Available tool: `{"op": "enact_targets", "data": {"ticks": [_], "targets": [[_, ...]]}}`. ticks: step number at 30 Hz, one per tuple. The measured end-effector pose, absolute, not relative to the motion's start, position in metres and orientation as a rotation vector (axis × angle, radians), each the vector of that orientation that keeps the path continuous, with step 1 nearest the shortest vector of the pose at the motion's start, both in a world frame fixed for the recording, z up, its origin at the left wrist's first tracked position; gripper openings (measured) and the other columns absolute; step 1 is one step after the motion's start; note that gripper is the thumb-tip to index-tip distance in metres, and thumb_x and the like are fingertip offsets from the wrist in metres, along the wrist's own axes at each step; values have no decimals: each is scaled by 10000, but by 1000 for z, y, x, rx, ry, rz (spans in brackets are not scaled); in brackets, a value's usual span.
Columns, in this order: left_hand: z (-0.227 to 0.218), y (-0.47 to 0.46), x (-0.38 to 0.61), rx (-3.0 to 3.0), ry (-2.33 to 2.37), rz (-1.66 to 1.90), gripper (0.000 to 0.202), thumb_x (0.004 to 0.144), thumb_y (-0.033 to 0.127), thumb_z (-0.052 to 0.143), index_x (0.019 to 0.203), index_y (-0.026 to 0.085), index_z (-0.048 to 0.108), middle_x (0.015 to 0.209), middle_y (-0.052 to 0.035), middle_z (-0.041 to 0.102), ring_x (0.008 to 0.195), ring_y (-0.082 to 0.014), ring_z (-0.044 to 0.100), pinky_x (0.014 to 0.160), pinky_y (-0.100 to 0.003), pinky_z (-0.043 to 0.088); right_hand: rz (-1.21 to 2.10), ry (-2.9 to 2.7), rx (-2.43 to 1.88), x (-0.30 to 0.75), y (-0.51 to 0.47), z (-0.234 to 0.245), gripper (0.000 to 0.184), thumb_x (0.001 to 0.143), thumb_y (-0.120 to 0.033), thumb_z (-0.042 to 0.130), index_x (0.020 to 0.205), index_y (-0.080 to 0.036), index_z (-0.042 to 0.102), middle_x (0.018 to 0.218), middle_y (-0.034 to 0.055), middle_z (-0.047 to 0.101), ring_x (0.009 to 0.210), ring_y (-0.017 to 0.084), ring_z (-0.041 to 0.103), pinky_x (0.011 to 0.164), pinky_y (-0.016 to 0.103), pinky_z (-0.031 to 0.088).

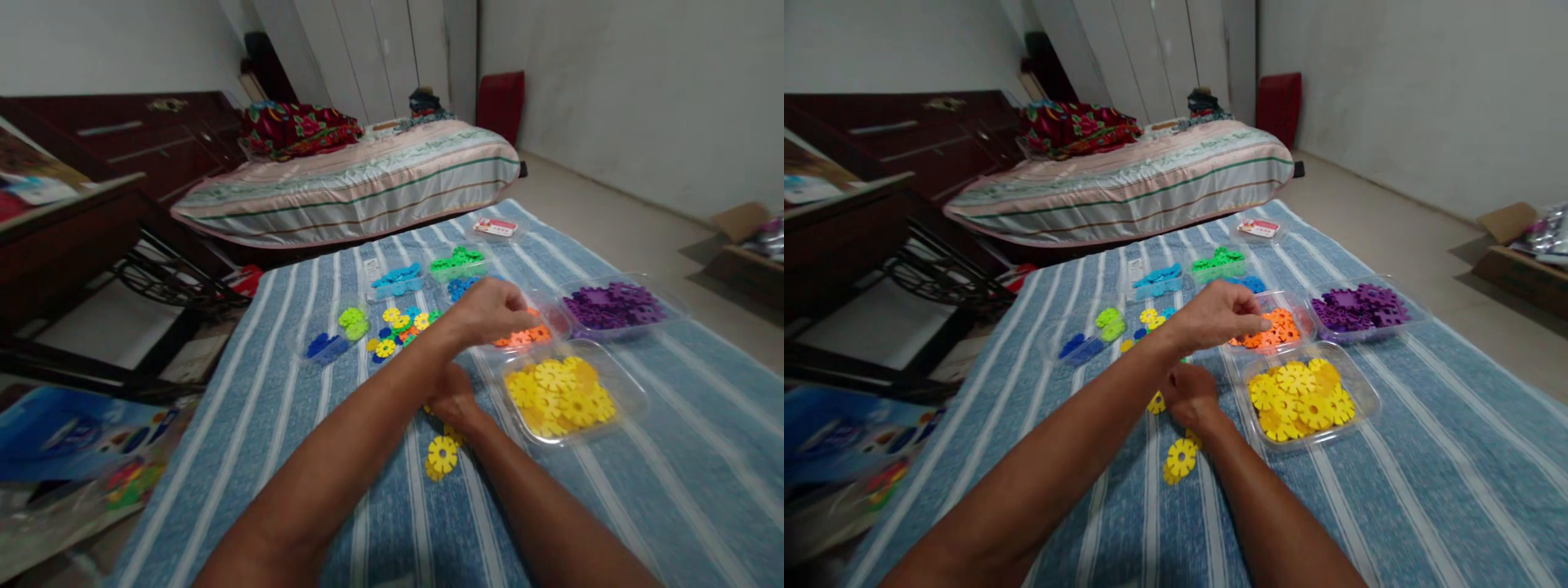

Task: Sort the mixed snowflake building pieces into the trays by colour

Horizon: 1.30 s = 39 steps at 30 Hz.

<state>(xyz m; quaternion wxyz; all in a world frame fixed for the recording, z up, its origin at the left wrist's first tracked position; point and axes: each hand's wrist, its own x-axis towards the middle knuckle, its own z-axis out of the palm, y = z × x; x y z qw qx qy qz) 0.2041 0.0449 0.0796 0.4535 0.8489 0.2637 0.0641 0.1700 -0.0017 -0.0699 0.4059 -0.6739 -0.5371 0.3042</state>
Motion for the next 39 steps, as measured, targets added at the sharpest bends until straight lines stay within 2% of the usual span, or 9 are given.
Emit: {"op": "enact_targets", "data": {"ticks": [6, 8, 12, 14, 18, 21, 30, 34, 39], "targets": [[59, 16, 109, 2165, 846, 215, 122, 737, 230, 583, 645, 157, 615, 625, 25, 594, 610, -96, 532, 571, -200, 395, 797, -1297, -1528, 179, -6, -68, 80, 726, -229, 572, 719, -195, 644, 710, 9, 660, 754, 189, 612, 672, 267, 460], [48, 2, 82, 2167, 979, 196, 122, 743, 204, 553, 641, 165, 607, 627, 19, 594, 613, -106, 530, 565, -209, 379, 825, -1290, -1468, 182, -7, -69, 107, 731, -261, 562, 731, -192, 644, 699, -7, 651, 691, 157, 598, 632, 244, 456], [28, -27, 51, 2161, 1217, 52, 122, 760, 259, 568, 677, 176, 600, 632, 17, 590, 618, -127, 534, 569, -231, 373, 904, -1167, -1373, 183, -8, -69, 207, 762, -346, 522, 754, -181, 647, 588, -31, 581, 546, 118, 532, 529, 221, 416], [20, -40, 46, 2214, 1269, -16, 114, 751, 294, 600, 748, 182, 619, 720, 4, 626, 689, -149, 567, 632, -251, 404, 955, -1132, -1357, 182, -9, -68, 218, 753, -369, 532, 750, -178, 638, 551, -44, 542, 485, 103, 489, 479, 211, 389], [6, -58, 48, 2366, 1304, -124, 234, 750, 378, 628, 888, 189, 641, 935, -55, 647, 888, -220, 593, 775, -316, 442, 993, -1124, -1345, 181, -10, -68, 225, 749, -380, 543, 771, -175, 635, 550, -47, 529, 453, 91, 466, 439, 201, 365], [-2, -62, 50, 2403, 1324, -116, 228, 752, 348, 626, 911, 185, 638, 973, -68, 638, 935, -235, 585, 801, -330, 440, 997, -1111, -1336, 181, -10, -70, 228, 751, -382, 546, 775, -173, 635, 540, -47, 523, 447, 90, 463, 429, 200, 362], [-13, -56, 41, 2018, 1323, 235, 52, 698, 217, 628, 703, 166, 620, 765, -9, 603, 713, -141, 550, 656, -258, 392, 987, -1111, -1339, 182, -9, -73, 211, 750, -379, 560, 763, -185, 640, 541, -45, 545, 447, 93, 468, 432, 206, 366], [-12, -49, 31, 1687, 1259, 345, 152, 708, 272, 608, 623, 148, 589, 597, 22, 535, 565, -99, 466, 549, -230, 350, 991, -1110, -1339, 183, -9, -72, 201, 752, -367, 559, 759, -184, 642, 536, -46, 547, 441, 94, 471, 432, 207, 365], [1, -37, 32, 1502, 1235, 429, 155, 655, 273, 648, 608, 135, 595, 553, 33, 531, 509, -72, 434, 501, -204, 333, 964, -1114, -1335, 182, -7, -72, 176, 757, -335, 565, 752, -183, 653, 531, -49, 556, 435, 94, 485, 427, 203, 381]]}}
